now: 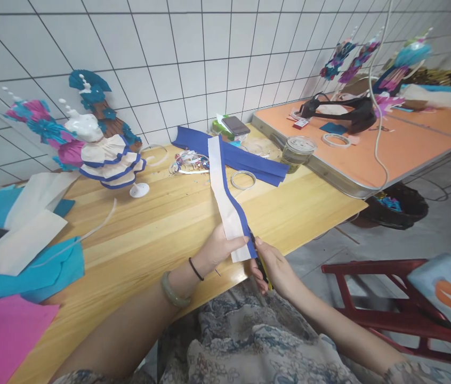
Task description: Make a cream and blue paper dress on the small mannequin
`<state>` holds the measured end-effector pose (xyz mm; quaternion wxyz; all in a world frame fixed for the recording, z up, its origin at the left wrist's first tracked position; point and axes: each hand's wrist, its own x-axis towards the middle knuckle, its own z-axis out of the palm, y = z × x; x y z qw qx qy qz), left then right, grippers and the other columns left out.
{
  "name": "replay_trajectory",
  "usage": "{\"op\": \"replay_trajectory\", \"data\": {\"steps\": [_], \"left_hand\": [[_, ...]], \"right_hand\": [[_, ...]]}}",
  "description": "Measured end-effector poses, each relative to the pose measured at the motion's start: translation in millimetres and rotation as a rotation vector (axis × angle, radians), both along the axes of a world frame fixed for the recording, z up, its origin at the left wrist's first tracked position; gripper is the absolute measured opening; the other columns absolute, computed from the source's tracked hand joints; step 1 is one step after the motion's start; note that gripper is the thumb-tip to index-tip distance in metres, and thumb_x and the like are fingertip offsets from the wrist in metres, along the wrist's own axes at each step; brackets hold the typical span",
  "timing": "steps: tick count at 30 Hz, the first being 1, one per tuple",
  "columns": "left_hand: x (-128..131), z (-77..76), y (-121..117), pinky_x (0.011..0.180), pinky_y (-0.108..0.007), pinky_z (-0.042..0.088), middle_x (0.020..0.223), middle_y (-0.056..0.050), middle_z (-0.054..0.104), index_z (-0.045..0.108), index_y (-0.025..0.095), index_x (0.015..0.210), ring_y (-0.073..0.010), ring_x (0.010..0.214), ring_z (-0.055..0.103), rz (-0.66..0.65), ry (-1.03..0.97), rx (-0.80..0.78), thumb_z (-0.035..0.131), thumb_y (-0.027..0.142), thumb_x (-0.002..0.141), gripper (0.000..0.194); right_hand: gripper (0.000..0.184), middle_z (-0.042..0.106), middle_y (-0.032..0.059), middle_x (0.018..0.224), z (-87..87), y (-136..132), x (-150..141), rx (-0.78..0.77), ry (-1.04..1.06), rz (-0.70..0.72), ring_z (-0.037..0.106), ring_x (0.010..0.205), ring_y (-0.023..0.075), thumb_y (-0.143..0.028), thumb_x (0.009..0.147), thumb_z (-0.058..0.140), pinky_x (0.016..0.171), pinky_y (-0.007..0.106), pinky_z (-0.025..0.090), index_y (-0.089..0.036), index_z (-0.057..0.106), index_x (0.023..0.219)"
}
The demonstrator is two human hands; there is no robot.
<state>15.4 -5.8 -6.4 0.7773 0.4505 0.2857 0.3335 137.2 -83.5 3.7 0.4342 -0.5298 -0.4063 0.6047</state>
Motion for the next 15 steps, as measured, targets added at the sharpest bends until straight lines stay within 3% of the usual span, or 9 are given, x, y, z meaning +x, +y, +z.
{"op": "replay_trajectory", "data": {"steps": [15], "left_hand": [[1.2,2.9,-1.0,0.07,-0.029,0.046,0.078,-0.001,0.065,0.061,0.015,0.088,-0.0151,0.07,0.058,0.012,0.012,0.01,0.074,0.023,0.062,0.03]], "right_hand": [[0.058,0.037,-0.0048,0.03,-2.2,-1.2,-1.2,0.022,0.002,-0.018,0.036,0.024,0.0082,-0.058,0.088,0.03,0.03,0.02,0.034,-0.019,0.042,0.046]]}}
